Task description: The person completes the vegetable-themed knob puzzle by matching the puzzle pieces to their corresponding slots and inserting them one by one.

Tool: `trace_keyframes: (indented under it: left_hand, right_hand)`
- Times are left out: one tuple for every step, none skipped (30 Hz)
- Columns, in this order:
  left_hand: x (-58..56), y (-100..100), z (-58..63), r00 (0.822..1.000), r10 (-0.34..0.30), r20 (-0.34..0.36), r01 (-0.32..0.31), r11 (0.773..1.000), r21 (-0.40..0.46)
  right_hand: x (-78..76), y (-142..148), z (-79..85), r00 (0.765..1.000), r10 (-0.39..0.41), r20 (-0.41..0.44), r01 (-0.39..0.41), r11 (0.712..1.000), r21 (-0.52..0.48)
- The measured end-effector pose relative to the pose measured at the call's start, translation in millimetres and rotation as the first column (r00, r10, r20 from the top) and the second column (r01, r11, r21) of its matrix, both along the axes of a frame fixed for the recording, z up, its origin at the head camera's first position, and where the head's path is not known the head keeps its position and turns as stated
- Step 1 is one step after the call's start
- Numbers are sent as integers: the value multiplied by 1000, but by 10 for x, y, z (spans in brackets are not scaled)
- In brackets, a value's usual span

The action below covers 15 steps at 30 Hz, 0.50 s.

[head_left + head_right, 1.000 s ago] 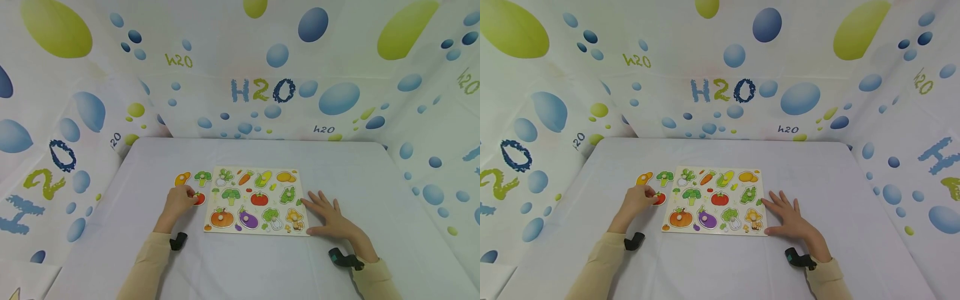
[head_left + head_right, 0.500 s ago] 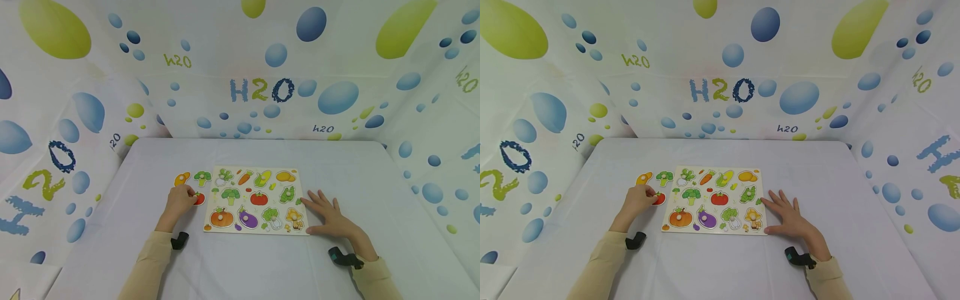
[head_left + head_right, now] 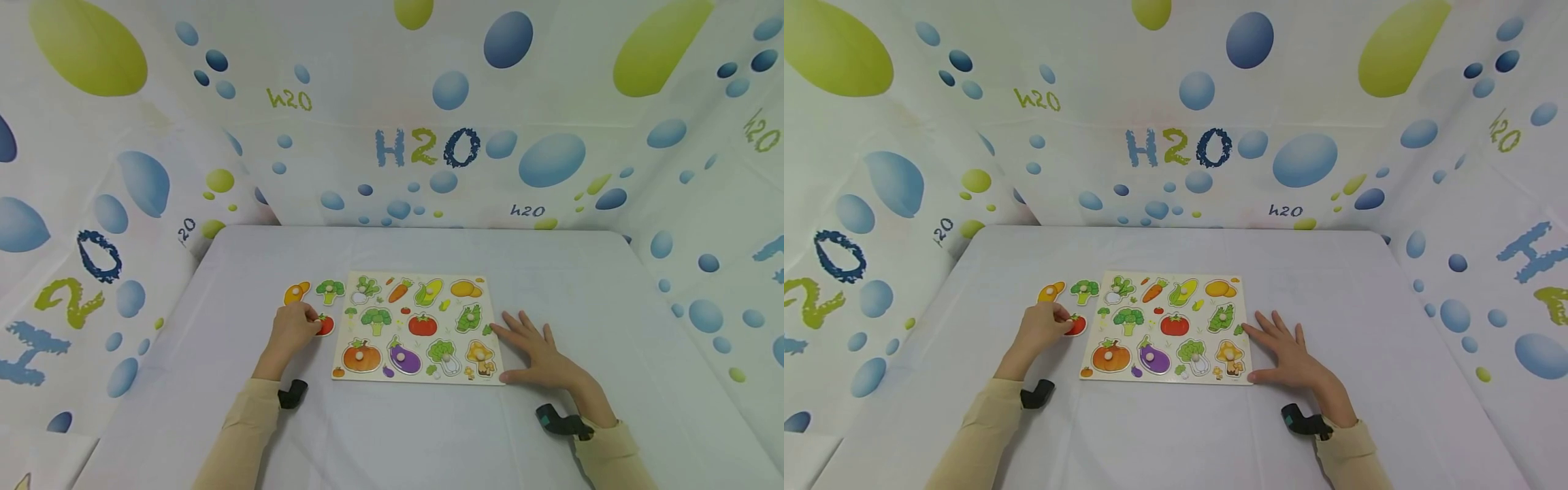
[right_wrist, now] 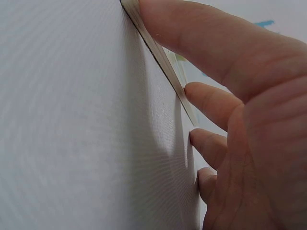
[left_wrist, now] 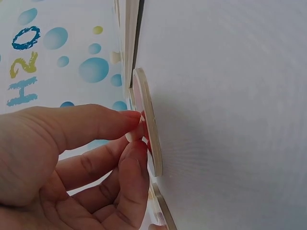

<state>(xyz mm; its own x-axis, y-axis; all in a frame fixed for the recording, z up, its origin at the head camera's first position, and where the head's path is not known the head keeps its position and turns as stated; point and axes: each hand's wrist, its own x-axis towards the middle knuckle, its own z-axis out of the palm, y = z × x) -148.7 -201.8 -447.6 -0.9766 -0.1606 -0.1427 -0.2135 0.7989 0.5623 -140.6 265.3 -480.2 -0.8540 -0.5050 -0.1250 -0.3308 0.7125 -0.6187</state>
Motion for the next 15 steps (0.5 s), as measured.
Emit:
trace_keyframes:
  left_hand:
    - [3,1,3,1000,-1,-3,1,1000,1]
    - [6,-1,4,1000,-3,-8,3,1000,2]
    - [9,1,7,1000,-3,-11,3,1000,3]
    - [12,-1,8,1000,-5,-14,5,1000,4]
    - [14,-2,10,1000,-7,-18,7,1000,4]
    - [16,-5,11,1000,-10,-22,10,1000,4]
    - [17,-7,12,1000,-12,-23,12,1000,2]
    - [20,-7,18,1000,-12,-23,13,1000,2]
    - [22,-8,25,1000,-11,-20,11,1000,2]
    - [23,-11,31,1000,-10,-16,10,1000,4]
    - [24,-11,40,1000,-7,-13,7,1000,5]
    - [23,-13,51,1000,-4,-9,4,1000,6]
    - [20,-10,66,1000,1,-8,-1,1000,6]
    - [17,-6,83,1000,2,-11,-2,1000,6]
    - [11,-1,101,1000,3,-12,-3,1000,6]
  right_hand:
    - [2,0,2,1000,1,-1,-1,1000,-1]
    - [3,0,4,1000,2,-1,-2,1000,-2]
    - [4,-1,6,1000,2,-2,-2,1000,-3]
    - [6,-1,8,1000,2,-3,-2,1000,-3]
    - [7,-1,8,1000,2,-3,-2,1000,-4]
    - [8,0,9,1000,2,-3,-2,1000,-3]
    - [7,0,7,1000,1,-4,-1,1000,-2]
    - [6,0,5,1000,1,-5,-1,1000,-1]
    - [6,0,4,1000,1,-6,-1,1000,1]
    - [4,0,1,1000,1,-7,-1,1000,3]
    - [3,1,-1,1000,1,-8,-1,1000,3]
    - [2,3,-4,1000,1,-8,-1,1000,4]
    - [0,3,-6,1000,1,-8,-1,1000,4]
    - [-2,5,-7,1000,1,-9,-1,1000,2]
    - [-2,7,-8,1000,0,-8,0,1000,5]
